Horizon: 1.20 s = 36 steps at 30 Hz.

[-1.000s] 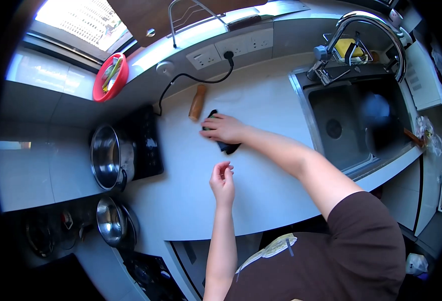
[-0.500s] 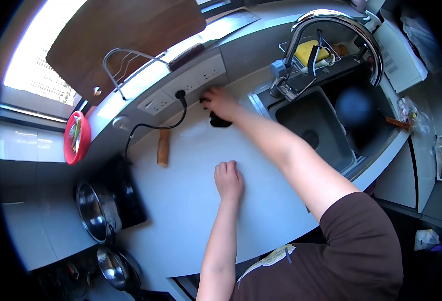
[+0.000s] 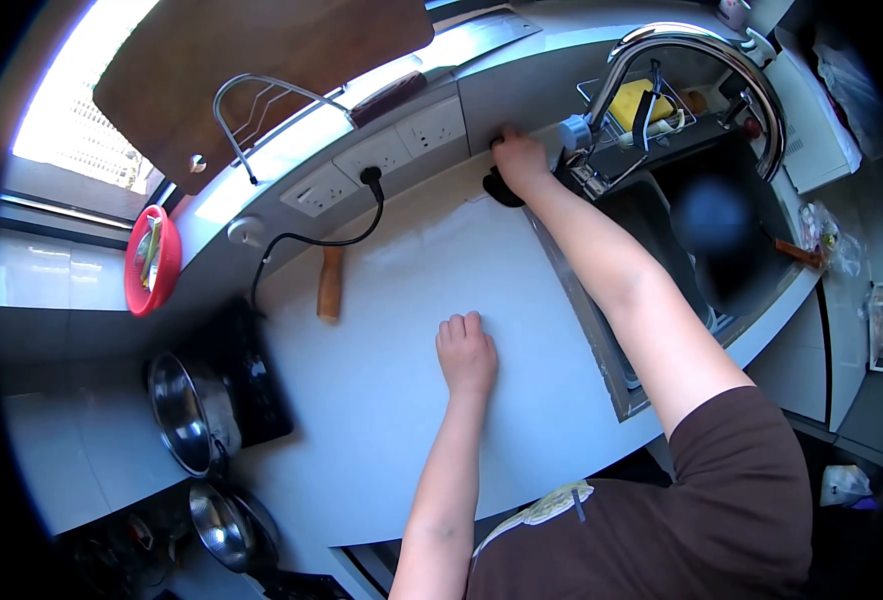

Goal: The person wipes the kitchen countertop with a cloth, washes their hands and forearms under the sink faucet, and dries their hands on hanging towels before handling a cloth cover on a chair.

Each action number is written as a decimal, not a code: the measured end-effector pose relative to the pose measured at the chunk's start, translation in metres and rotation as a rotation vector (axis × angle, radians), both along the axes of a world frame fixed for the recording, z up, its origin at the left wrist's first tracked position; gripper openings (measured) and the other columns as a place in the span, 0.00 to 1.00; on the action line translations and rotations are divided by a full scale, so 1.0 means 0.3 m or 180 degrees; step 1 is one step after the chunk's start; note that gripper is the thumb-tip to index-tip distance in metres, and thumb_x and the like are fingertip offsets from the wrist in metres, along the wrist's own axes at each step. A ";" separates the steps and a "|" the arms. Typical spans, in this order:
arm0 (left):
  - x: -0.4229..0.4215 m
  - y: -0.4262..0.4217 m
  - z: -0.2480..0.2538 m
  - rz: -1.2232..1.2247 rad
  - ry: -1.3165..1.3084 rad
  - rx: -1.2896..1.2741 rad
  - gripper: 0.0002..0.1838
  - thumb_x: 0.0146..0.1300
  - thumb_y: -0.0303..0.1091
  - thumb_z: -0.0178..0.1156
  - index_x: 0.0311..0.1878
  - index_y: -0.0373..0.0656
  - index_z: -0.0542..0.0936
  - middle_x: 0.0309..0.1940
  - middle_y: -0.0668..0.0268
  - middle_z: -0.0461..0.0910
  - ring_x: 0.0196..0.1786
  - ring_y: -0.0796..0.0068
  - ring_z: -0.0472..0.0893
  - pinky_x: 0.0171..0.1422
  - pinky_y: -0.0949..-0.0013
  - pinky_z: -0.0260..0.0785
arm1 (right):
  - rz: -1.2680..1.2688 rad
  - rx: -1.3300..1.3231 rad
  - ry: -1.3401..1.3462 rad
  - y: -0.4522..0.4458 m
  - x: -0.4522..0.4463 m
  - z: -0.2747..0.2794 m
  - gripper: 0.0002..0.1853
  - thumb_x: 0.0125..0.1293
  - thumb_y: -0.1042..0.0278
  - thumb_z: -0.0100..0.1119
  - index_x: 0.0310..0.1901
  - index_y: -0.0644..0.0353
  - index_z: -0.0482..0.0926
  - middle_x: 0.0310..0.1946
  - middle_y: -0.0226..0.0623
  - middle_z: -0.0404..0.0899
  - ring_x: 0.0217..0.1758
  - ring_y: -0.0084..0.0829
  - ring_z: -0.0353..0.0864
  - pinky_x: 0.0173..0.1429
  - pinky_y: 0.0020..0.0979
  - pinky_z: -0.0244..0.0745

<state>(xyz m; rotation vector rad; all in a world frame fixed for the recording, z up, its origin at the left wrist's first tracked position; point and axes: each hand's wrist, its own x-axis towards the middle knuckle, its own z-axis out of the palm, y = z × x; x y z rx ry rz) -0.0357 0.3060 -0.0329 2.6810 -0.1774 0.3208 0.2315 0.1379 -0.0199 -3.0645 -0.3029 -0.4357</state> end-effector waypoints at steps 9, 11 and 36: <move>0.011 -0.002 -0.017 0.0005 -0.0188 0.0142 0.15 0.46 0.23 0.58 0.41 0.41 0.74 0.34 0.59 0.70 0.38 0.58 0.70 0.43 0.57 0.65 | -0.0619 0.0078 -0.0044 0.004 -0.029 0.064 0.08 0.53 0.72 0.57 0.35 0.59 0.82 0.47 0.41 0.73 0.50 0.41 0.75 0.50 0.40 0.74; 0.007 -0.004 -0.012 0.0020 -0.0090 0.0188 0.15 0.46 0.23 0.58 0.41 0.41 0.73 0.35 0.59 0.71 0.39 0.57 0.71 0.44 0.57 0.65 | -0.0448 0.0025 -0.0432 0.022 -0.093 0.077 0.12 0.54 0.73 0.56 0.40 0.59 0.80 0.48 0.42 0.71 0.51 0.42 0.73 0.52 0.43 0.70; 0.016 -0.006 -0.010 0.0046 0.0082 0.0217 0.16 0.45 0.23 0.57 0.41 0.41 0.73 0.35 0.59 0.71 0.39 0.57 0.71 0.43 0.57 0.65 | -0.0289 0.0518 -0.0446 0.014 -0.117 -0.105 0.32 0.59 0.53 0.60 0.62 0.60 0.68 0.66 0.49 0.60 0.73 0.48 0.52 0.71 0.56 0.47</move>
